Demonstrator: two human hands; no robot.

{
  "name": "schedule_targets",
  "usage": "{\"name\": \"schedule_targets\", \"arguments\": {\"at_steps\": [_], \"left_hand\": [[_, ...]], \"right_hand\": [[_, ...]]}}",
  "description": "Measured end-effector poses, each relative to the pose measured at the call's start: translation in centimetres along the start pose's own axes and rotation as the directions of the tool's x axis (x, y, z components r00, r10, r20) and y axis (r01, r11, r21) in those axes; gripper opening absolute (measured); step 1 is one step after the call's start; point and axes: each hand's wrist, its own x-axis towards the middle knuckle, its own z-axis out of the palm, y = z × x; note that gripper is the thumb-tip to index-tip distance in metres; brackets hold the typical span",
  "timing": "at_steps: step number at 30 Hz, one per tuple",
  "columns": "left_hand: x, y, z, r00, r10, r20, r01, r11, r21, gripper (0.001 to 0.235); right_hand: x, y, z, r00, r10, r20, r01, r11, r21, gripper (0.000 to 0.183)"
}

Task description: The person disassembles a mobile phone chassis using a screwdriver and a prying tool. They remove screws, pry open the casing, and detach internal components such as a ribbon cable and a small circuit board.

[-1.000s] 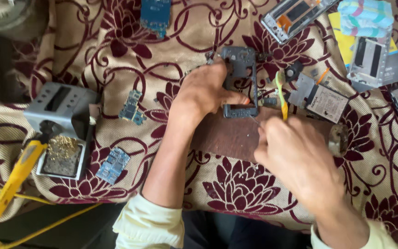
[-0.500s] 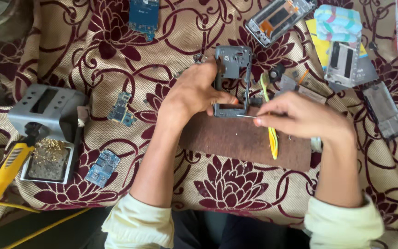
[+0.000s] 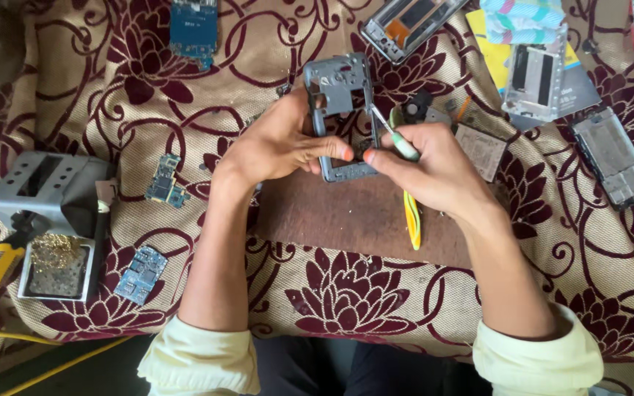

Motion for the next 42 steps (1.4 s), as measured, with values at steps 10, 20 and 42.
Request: {"name": "schedule_targets", "arguments": {"at_steps": [10, 20, 42], "left_hand": [[2.6, -2.4, 4.7, 0.964, 0.182, -0.193, -0.193, 0.980, -0.040, 0.082], [1.2, 0.2, 4.0, 0.980, 0.195, 0.029, -0.154, 0.850, -0.503, 0.131], [1.2, -0.7, 3.8, 0.809, 0.417, -0.414, -0.588, 0.606, -0.537, 0.084]], "right_hand": [[-1.3, -1.9, 2.3, 0.982, -0.088, -0.167, 0.134, 0.950, 0.283, 0.017], [-3.4, -3.0, 1.0, 0.866, -0.353, -0.355, 0.427, 0.891, 0.156, 0.017], [-4.2, -6.1, 2.3, 0.797, -0.568, -0.204, 0.478, 0.801, -0.361, 0.032]]}}
